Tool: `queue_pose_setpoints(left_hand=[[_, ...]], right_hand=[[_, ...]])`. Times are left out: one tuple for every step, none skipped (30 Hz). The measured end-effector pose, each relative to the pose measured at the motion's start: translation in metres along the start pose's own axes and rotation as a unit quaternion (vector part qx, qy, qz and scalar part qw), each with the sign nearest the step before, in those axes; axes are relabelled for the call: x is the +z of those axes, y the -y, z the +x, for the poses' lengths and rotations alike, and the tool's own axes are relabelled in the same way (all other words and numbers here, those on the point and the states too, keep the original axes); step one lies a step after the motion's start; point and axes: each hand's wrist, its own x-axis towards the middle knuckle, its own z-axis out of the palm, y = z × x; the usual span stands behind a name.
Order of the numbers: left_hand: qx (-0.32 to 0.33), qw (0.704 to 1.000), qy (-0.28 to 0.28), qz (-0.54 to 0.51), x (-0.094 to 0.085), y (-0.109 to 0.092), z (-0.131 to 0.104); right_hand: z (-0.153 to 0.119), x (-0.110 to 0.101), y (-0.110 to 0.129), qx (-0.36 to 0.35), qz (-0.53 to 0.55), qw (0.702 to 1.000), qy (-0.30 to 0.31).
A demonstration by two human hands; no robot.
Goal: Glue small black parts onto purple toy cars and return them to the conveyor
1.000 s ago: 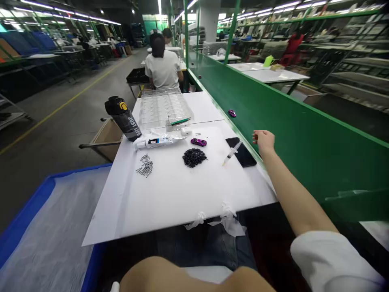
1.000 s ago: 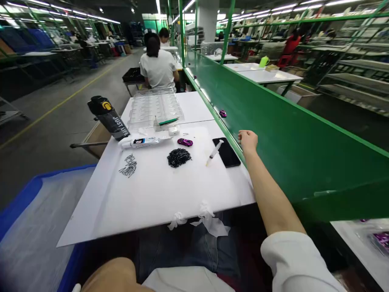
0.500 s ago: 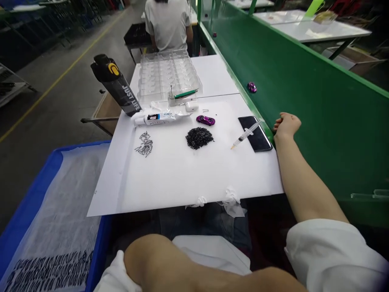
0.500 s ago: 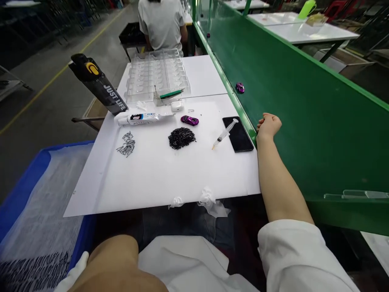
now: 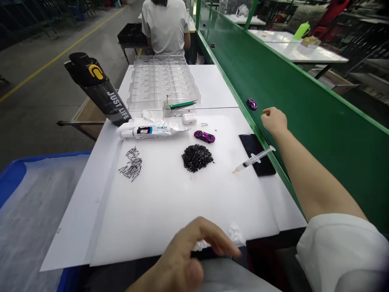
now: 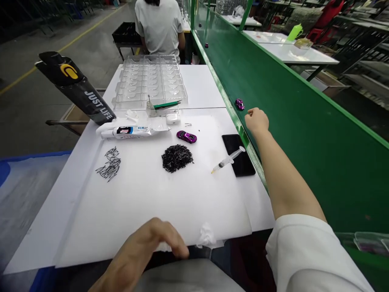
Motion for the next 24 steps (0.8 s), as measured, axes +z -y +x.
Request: queue_pose_setpoints(left_hand=[[-0.005, 1.000, 0.011, -0.015, -0.002, 0.007, 0.006], [-0.007, 1.000, 0.009, -0.026, -0.004, 0.015, 0.011], [-0.007, 0.999, 0.000, -0.034, -0.006, 0.022, 0.014], [0.000, 0.999, -0.016, -0.047, -0.007, 0.030, 0.016], [0.004, 0.998, -0.028, -0.064, -0.007, 0.036, 0.016], [0.008, 0.996, -0.039, -0.084, -0.008, 0.041, 0.016], [0.013, 0.993, -0.048, -0.103, -0.008, 0.044, 0.016], [0.016, 0.991, -0.054, -0.119, -0.008, 0.047, 0.016], [0.020, 0.990, -0.056, -0.131, -0.009, 0.048, 0.016], [0.025, 0.988, -0.056, -0.141, -0.009, 0.049, 0.016], [0.028, 0.987, -0.054, -0.151, -0.009, 0.050, 0.017], [0.027, 0.985, -0.053, -0.160, -0.009, 0.050, 0.017], [0.026, 0.984, -0.054, -0.168, -0.009, 0.050, 0.018], [0.025, 0.983, -0.056, -0.174, -0.009, 0.049, 0.019], [0.025, 0.982, -0.059, -0.180, -0.009, 0.048, 0.019], [0.026, 0.981, -0.062, -0.184, -0.009, 0.048, 0.020], [0.027, 0.980, -0.064, -0.186, -0.008, 0.047, 0.020], [0.028, 0.980, -0.066, -0.185, -0.008, 0.047, 0.020], [0.028, 0.981, -0.068, -0.181, -0.008, 0.046, 0.020], [0.029, 0.982, -0.071, -0.175, -0.007, 0.046, 0.020], [0.030, 0.983, -0.074, -0.168, -0.007, 0.045, 0.020], [0.032, 0.984, -0.077, -0.160, -0.006, 0.045, 0.020], [0.034, 0.985, -0.076, -0.153, -0.006, 0.044, 0.020], [0.035, 0.986, -0.074, -0.147, -0.005, 0.043, 0.020]], right_hand=[[0.007, 0.003, 0.004, -0.006, -0.023, 1.000, 0.010], [0.013, 0.008, 0.007, -0.011, -0.044, 0.999, 0.021], [0.020, 0.012, 0.010, -0.015, -0.061, 0.997, 0.032], [0.027, 0.017, 0.012, -0.017, -0.075, 0.996, 0.042], [0.034, 0.022, 0.014, -0.016, -0.086, 0.995, 0.050], [0.040, 0.027, 0.015, -0.014, -0.094, 0.994, 0.057], [0.046, 0.031, 0.016, -0.010, -0.102, 0.993, 0.063], [0.052, 0.035, 0.017, -0.006, -0.108, 0.992, 0.068], [0.057, 0.038, 0.017, 0.000, -0.114, 0.991, 0.074], [0.061, 0.040, 0.018, 0.005, -0.120, 0.990, 0.080], [0.063, 0.041, 0.018, 0.011, -0.125, 0.988, 0.085], [0.065, 0.042, 0.018, 0.017, -0.129, 0.987, 0.089], [0.065, 0.041, 0.018, 0.023, -0.134, 0.987, 0.089], [0.063, 0.040, 0.017, 0.028, -0.139, 0.986, 0.087], [0.060, 0.037, 0.016, 0.031, -0.146, 0.985, 0.082], [0.055, 0.034, 0.015, 0.033, -0.152, 0.985, 0.075], [0.049, 0.031, 0.013, 0.033, -0.159, 0.984, 0.067], [0.042, 0.027, 0.010, 0.033, -0.165, 0.984, 0.060], [0.034, 0.022, 0.007, 0.031, -0.169, 0.984, 0.056], [0.026, 0.018, 0.004, 0.029, -0.170, 0.984, 0.054], [0.017, 0.013, 0.001, 0.029, -0.168, 0.984, 0.055], [0.009, 0.009, -0.002, 0.031, -0.162, 0.985, 0.057], [0.001, 0.004, -0.004, 0.034, -0.152, 0.986, 0.060], [-0.005, -0.001, -0.005, 0.041, -0.138, 0.988, 0.059]])
